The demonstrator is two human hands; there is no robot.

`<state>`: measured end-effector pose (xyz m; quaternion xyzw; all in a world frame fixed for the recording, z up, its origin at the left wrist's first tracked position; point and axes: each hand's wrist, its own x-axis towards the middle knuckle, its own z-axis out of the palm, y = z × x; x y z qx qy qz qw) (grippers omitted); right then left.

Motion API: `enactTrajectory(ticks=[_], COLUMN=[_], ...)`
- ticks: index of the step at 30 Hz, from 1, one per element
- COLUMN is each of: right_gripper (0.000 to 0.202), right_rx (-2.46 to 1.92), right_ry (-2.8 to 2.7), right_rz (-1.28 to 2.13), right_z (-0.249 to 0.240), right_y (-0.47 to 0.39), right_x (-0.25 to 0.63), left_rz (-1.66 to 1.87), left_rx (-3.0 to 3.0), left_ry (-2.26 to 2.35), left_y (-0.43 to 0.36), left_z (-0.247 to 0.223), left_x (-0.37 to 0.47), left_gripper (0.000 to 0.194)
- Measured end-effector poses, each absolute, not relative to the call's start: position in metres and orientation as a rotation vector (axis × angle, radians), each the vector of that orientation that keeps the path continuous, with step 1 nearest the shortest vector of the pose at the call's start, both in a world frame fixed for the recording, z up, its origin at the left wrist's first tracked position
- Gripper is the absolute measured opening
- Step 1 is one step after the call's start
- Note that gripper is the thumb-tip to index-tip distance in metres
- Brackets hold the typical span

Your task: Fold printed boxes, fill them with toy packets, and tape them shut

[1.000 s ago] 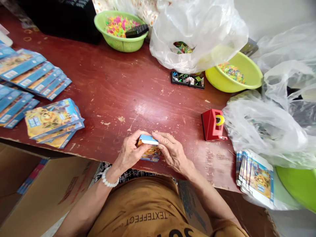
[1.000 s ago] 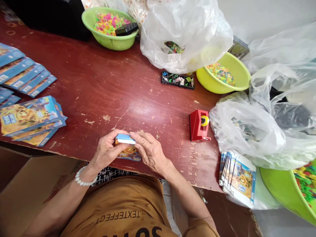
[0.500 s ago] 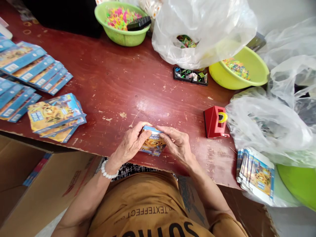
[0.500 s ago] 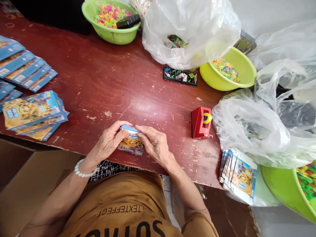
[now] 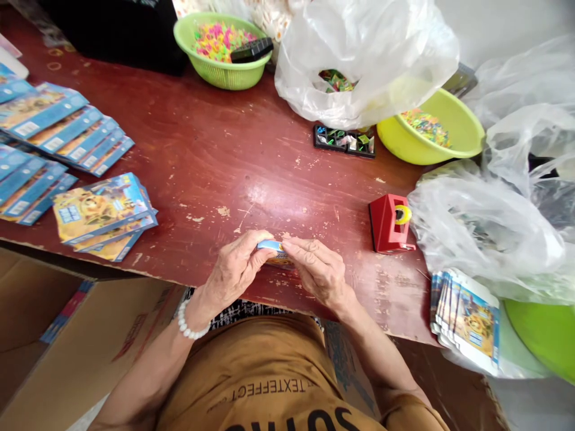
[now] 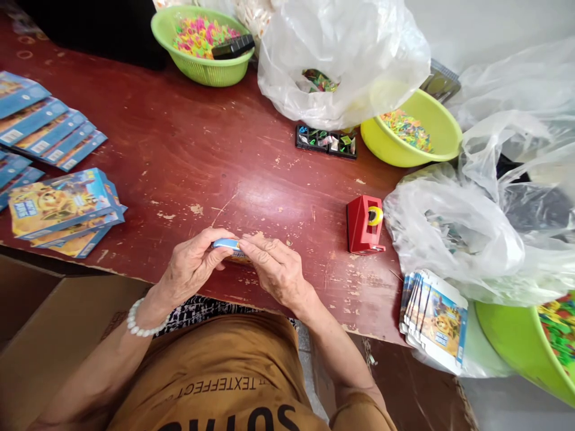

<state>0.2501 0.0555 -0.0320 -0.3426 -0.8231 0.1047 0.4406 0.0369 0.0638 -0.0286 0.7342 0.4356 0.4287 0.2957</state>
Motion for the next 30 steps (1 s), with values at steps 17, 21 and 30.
enactTrajectory(ticks=[17, 21, 30], right_gripper=[0.009, 0.007, 0.013], right_rx=[-1.109, -1.095, -0.980], right_ry=[-1.711, -1.691, -1.921], right_rz=[0.694, 0.745, 0.349], right_z=[-0.011, -0.007, -0.018], right_y=[0.042, 0.044, 0.042], right_x=[0.249, 0.251, 0.251], left_rz=[1.122, 1.135, 1.118], left_rx=[1.490, 1.452, 1.454], left_ry=[1.137, 1.115, 1.086], left_y=[0.059, 0.060, 0.058], left_z=[-0.018, -0.018, -0.019], left_x=[0.039, 0.040, 0.039], left_gripper=[0.028, 0.024, 0.022])
